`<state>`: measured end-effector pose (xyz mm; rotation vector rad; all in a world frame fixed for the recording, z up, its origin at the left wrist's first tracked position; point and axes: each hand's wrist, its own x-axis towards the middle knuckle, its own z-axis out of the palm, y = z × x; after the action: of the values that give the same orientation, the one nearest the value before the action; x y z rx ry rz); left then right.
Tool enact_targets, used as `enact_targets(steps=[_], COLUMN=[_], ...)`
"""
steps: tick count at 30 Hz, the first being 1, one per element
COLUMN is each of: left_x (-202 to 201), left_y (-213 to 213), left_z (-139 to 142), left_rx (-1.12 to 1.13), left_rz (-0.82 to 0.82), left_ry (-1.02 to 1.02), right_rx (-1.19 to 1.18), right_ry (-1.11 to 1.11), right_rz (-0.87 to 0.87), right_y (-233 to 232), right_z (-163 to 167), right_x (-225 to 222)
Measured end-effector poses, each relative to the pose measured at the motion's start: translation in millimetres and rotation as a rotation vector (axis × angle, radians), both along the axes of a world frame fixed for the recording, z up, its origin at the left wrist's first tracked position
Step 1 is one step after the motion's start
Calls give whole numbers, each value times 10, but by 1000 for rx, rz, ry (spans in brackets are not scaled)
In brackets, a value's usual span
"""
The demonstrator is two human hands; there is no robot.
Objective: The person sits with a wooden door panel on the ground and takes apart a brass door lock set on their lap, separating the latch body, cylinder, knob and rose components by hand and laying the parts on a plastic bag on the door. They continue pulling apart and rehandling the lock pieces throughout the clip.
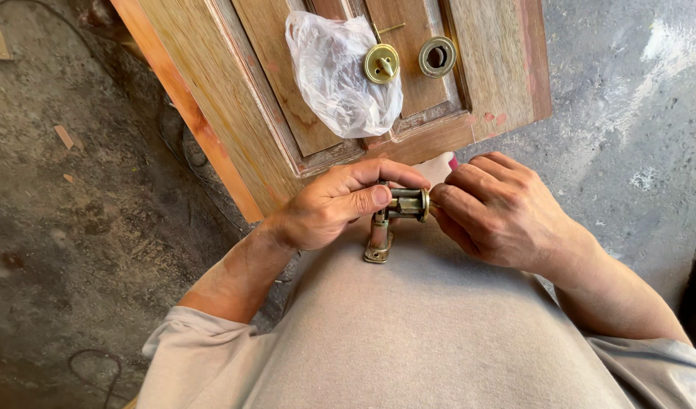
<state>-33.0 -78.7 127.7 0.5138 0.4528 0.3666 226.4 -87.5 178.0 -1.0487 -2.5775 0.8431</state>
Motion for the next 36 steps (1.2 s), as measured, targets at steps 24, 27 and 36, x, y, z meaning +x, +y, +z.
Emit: enact_targets(steps=[24,27,36], left_x=[50,45,38], left_y=[-14,-11,-83], left_z=[138,164,184], left_rx=[647,643,596], left_rz=[19,-6,1], left_ry=[388,405,494], right_rx=[119,127,165], right_ry=[-100,-112,-51], right_rz=[50,68,131], right_y=[73,80,79], right_z=[124,166,175], right_x=[-133,-138,-136])
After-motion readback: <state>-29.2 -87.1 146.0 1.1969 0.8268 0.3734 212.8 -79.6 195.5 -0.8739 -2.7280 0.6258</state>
